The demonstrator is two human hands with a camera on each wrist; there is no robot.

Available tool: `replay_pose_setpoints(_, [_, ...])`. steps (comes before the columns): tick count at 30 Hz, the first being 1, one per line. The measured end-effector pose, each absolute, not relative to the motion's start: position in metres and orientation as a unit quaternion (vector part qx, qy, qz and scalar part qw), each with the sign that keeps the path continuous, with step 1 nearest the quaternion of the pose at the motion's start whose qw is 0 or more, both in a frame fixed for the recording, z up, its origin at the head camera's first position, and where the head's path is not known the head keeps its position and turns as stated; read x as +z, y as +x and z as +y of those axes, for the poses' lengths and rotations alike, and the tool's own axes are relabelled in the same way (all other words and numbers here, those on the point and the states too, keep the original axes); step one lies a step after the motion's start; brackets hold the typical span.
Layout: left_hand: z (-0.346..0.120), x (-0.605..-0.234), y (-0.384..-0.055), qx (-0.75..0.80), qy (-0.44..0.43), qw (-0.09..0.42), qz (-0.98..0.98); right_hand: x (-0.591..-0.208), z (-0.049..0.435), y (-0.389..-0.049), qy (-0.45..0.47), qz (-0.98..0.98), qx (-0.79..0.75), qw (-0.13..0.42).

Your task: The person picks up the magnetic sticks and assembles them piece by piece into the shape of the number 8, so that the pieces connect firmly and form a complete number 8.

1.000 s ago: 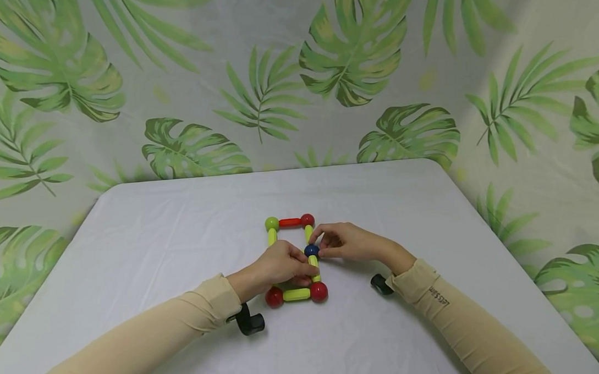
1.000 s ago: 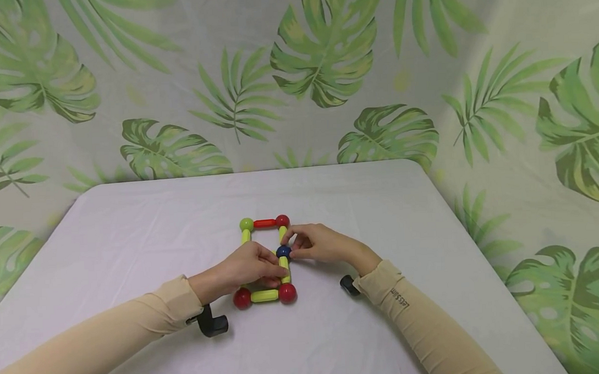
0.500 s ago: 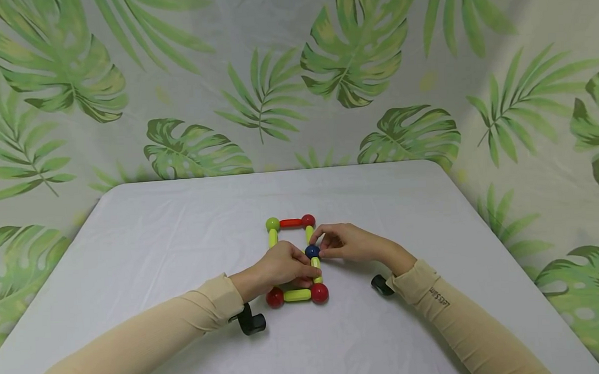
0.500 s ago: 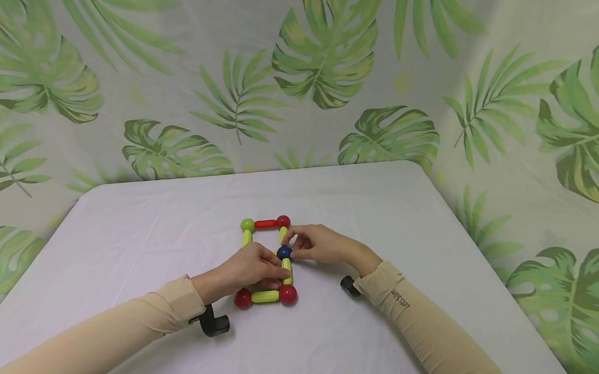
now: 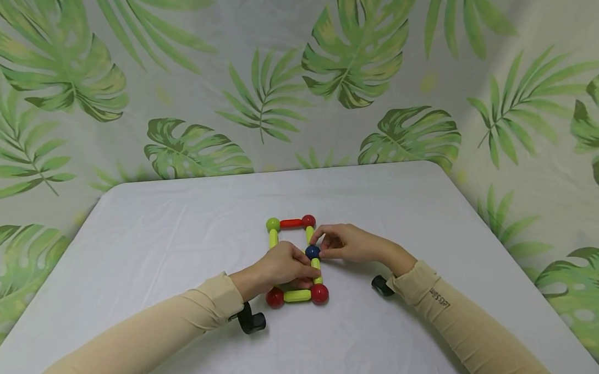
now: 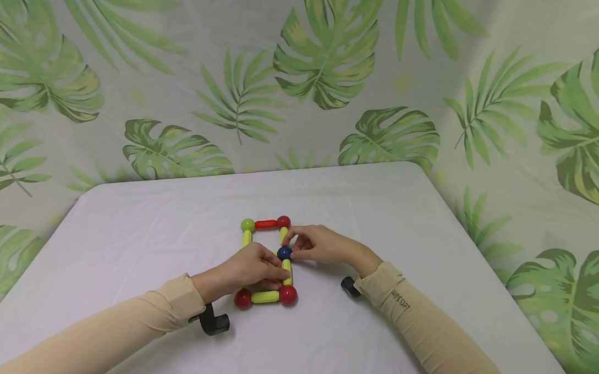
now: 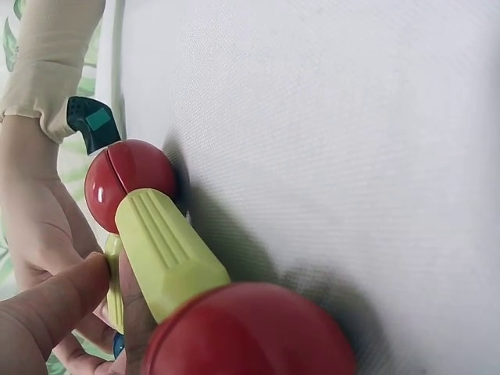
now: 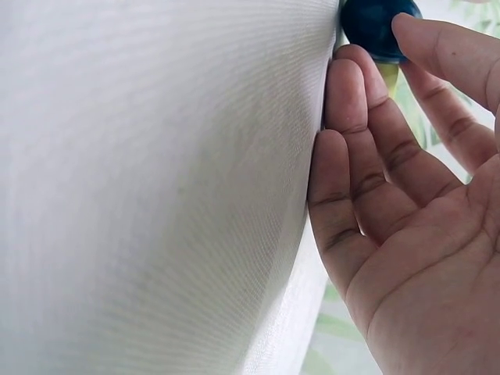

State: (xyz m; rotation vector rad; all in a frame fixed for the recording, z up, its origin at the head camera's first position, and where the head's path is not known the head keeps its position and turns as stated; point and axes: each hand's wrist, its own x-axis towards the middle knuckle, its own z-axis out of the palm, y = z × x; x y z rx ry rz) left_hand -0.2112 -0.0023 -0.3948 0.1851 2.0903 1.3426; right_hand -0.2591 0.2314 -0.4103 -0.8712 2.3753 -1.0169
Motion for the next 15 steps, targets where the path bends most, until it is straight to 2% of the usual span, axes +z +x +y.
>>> replay_pose_setpoints(15, [-0.0045,-0.3944,-0.2132,0.510,0.076,0.317,0.796,-0.4089,0.2319,-0.2586,-0.308,0.855,-0.363,0.207])
